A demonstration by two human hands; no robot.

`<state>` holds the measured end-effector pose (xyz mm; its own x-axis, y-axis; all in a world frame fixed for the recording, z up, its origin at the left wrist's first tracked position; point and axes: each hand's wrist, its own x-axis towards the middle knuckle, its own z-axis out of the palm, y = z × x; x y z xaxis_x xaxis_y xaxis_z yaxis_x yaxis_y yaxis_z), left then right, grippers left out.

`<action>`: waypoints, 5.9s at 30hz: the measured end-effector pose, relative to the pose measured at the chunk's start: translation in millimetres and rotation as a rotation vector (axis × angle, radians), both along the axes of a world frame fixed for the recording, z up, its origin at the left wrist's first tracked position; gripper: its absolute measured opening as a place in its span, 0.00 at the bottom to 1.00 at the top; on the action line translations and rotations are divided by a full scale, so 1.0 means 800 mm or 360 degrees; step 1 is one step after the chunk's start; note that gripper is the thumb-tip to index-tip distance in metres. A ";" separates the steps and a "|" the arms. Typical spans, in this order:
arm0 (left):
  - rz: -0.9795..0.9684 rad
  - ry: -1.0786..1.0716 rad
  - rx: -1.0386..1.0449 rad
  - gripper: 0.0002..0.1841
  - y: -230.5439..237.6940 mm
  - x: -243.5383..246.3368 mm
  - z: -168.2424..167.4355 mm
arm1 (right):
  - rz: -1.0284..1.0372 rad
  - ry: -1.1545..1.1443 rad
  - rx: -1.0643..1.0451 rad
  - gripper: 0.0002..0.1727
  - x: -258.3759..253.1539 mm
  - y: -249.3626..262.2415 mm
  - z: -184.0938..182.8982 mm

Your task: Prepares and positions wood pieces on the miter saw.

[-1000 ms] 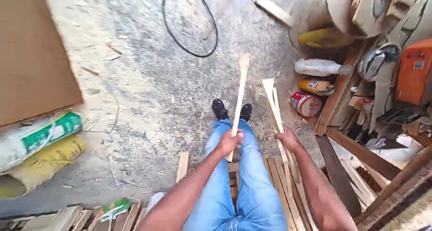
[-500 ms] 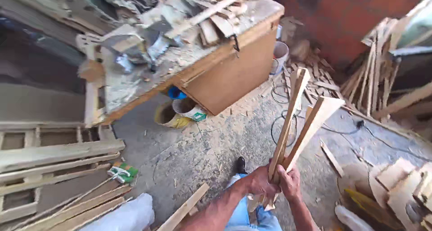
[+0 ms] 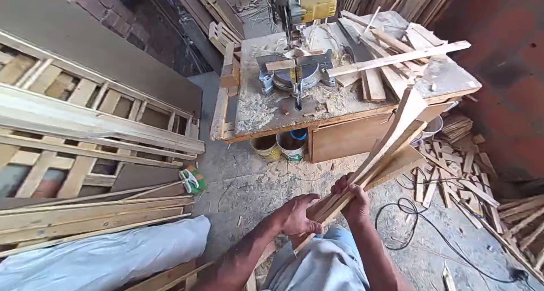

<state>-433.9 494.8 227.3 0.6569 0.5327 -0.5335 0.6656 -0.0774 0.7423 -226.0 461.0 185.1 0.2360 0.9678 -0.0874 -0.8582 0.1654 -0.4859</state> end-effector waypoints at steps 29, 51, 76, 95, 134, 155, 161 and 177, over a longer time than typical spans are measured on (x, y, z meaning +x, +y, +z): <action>0.0477 0.1681 0.0980 0.36 0.409 -0.490 0.040 | 0.0258 -0.3229 -0.0434 0.35 -0.083 0.789 -0.026; 0.0185 0.1141 0.1181 0.29 0.769 -0.322 -0.021 | -0.0112 -0.2983 -0.1631 0.24 0.132 0.497 -0.046; 0.0250 0.0759 0.1541 0.24 0.795 -0.270 -0.079 | 0.0098 -0.1854 -0.1105 0.15 0.033 0.720 -0.042; 0.0507 0.0531 0.2335 0.15 0.685 -0.272 -0.078 | 0.0475 -0.2546 -0.0955 0.24 -0.039 0.736 0.054; 0.0004 0.0217 0.1464 0.30 0.770 -0.182 -0.108 | 0.0092 -0.1928 -0.0745 0.31 0.004 0.673 0.007; 0.0172 0.0599 0.0874 0.27 0.781 -0.203 -0.089 | 0.0101 -0.2349 -0.0901 0.47 0.004 0.653 -0.024; 0.0145 0.0703 0.0848 0.25 0.779 -0.192 -0.067 | 0.0060 -0.2286 -0.0937 0.42 0.004 0.663 -0.027; 0.0064 0.0838 0.0628 0.35 0.755 -0.153 -0.077 | -0.0111 -0.2489 -0.1083 0.34 0.027 0.696 0.008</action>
<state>-556.0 1099.1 166.0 0.3372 0.7726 -0.5379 0.9400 -0.2446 0.2379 -204.4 1017.8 191.3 0.5291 0.8413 -0.1107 0.4689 -0.3986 -0.7882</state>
